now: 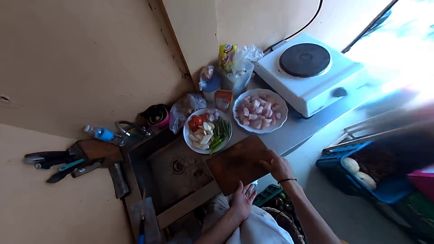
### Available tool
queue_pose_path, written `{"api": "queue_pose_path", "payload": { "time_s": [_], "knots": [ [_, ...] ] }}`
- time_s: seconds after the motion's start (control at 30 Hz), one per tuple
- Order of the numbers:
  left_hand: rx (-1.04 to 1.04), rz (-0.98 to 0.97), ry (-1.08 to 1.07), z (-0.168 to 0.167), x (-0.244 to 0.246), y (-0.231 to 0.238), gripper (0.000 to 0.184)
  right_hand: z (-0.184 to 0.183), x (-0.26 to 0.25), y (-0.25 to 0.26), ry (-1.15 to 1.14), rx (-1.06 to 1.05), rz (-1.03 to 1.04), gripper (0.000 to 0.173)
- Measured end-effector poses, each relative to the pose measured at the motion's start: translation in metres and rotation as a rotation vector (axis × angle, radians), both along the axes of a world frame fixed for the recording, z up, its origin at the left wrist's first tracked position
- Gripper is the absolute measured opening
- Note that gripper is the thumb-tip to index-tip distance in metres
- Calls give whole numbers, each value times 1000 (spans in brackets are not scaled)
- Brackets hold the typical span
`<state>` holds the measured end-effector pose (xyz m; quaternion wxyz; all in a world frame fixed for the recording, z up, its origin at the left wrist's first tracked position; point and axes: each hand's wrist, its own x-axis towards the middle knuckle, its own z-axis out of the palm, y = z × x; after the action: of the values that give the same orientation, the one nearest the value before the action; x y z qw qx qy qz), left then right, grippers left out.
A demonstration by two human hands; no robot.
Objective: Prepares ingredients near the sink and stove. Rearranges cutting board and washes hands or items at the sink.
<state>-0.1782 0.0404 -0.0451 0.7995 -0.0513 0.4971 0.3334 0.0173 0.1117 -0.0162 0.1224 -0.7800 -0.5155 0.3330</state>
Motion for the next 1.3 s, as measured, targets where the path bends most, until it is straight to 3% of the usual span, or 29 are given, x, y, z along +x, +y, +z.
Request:
{"api": "queue_pose_path", "payload": {
  "time_s": [0.1,0.17,0.27,0.33,0.43,0.53,0.6,0.67,0.73,0.8,0.9,1.0,1.07,1.13,1.2,1.23,1.3],
  "knots": [
    [12,-61,1,-4,4,7,58,-1,4,10,-9,-7,-29,63],
    [-6,-215,28,2,-2,9,63,-2,2,11,-38,-12,-25,62],
    [-35,-530,-21,35,-38,32,53,14,-7,4,-147,-68,-19,56],
    [150,-526,77,67,-91,70,43,27,-32,4,-180,-30,9,52],
    [474,-389,719,96,-196,159,37,44,-91,8,6,107,84,42],
    [547,-425,1451,77,-299,262,54,65,-172,31,589,54,25,34],
    [513,-393,1709,75,-337,315,60,77,-222,59,941,-41,-49,32],
    [474,-368,1804,70,-350,339,61,72,-239,83,1041,-72,17,34],
    [407,-299,1786,62,-359,340,61,50,-233,95,1005,5,207,36],
    [369,-106,1624,59,-369,333,51,77,-242,123,827,-86,305,30],
    [417,232,872,53,-354,317,25,91,-269,149,654,-275,378,28],
    [538,385,92,24,-339,311,49,55,-319,162,641,-486,399,38],
    [601,414,-103,0,-331,312,59,10,-355,165,712,-482,281,38],
    [609,444,36,-5,-325,309,55,-37,-390,175,791,-417,99,37],
    [640,463,326,0,-324,302,53,-61,-420,196,803,-396,-4,37],
    [671,470,481,-1,-326,291,48,-66,-433,204,792,-390,0,36],
    [649,449,787,-1,-333,259,22,-67,-455,219,799,-343,114,33]
  ]
}}
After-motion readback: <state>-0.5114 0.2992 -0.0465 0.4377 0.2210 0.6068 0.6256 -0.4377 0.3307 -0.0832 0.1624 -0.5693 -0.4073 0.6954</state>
